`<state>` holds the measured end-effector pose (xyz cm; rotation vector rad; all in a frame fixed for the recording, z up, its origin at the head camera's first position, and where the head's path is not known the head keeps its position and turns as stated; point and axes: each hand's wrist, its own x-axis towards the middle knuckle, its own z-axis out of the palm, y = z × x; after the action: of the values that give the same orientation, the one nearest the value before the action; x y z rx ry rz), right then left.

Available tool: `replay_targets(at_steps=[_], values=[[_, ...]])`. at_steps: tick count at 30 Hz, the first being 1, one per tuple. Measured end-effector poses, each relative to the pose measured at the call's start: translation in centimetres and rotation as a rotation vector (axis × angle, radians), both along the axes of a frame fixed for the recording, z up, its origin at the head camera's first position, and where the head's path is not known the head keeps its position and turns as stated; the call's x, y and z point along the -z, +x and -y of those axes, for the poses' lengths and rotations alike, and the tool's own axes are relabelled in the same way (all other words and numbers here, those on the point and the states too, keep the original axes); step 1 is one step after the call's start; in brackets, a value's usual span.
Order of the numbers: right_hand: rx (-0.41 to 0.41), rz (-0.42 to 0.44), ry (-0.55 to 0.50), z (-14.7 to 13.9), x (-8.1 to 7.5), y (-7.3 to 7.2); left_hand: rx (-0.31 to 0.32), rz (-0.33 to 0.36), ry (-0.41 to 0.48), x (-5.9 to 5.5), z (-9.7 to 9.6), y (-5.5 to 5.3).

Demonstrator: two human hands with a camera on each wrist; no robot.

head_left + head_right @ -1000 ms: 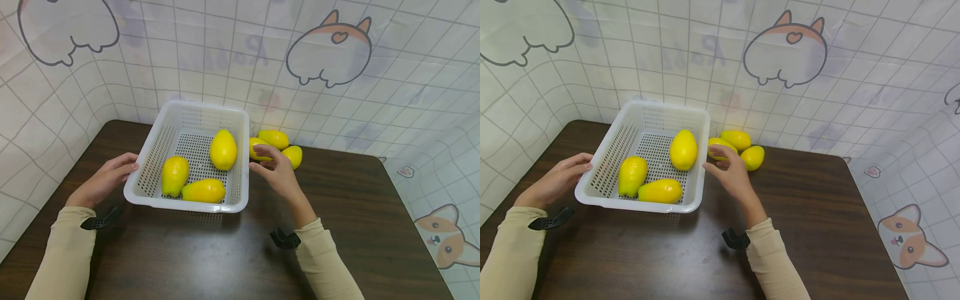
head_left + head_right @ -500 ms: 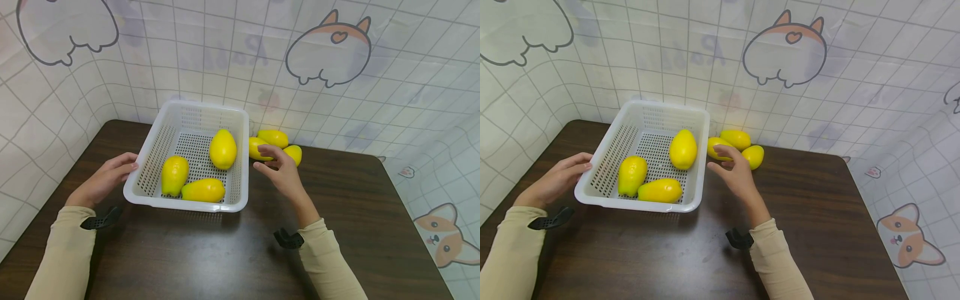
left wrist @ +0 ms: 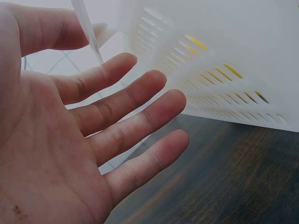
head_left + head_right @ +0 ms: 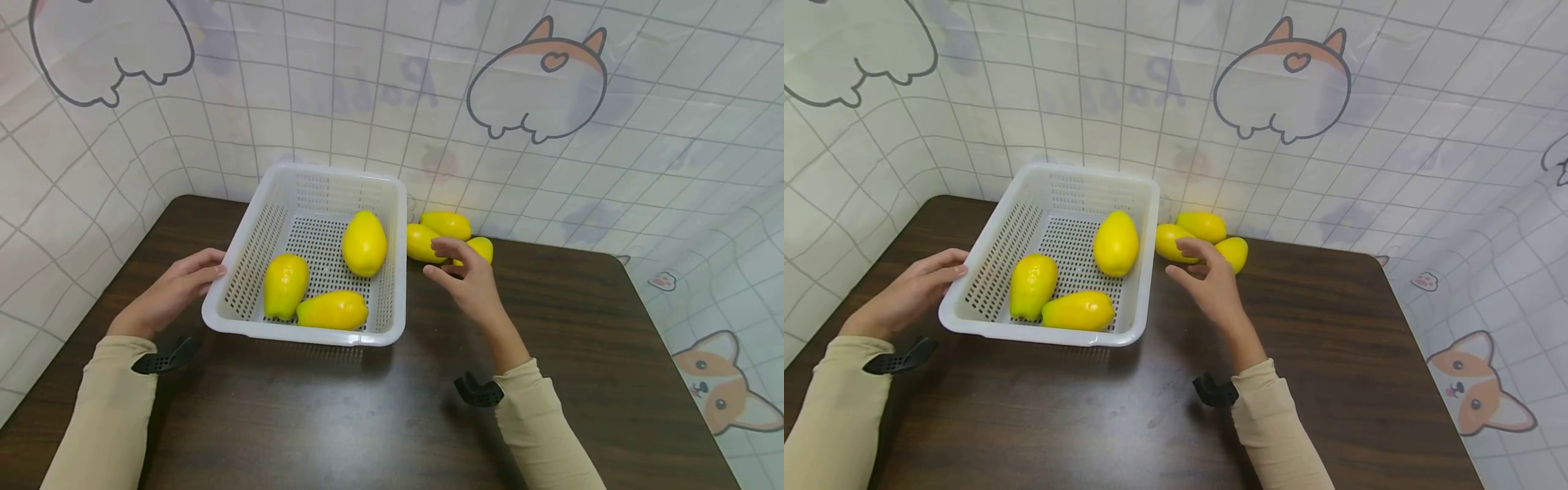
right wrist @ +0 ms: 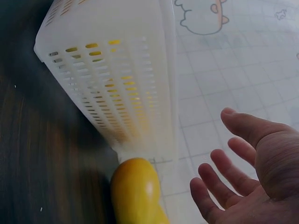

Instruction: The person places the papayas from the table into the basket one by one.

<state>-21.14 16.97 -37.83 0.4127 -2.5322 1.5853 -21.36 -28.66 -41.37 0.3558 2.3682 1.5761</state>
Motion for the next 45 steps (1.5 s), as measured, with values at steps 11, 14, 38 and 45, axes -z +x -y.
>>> replay_targets(at_steps=[11, 14, 38, 45], values=[[0.04, 0.008, 0.012, -0.5, -0.6, 0.5, -0.003, 0.002, -0.005, -0.1, -0.1, 0.0], [0.044, 0.017, 0.012, -0.3, -1.7, 1.1, -0.007, 0.009, -0.009, -0.2, -0.2, 0.1], [0.081, 0.012, 0.031, -1.8, -2.1, 1.6, -0.004, 0.001, -0.01, -0.1, -0.1, 0.1], [0.082, -0.026, -0.001, -2.4, -1.9, 1.5, 0.002, -0.005, -0.004, -0.1, -0.1, 0.1]])
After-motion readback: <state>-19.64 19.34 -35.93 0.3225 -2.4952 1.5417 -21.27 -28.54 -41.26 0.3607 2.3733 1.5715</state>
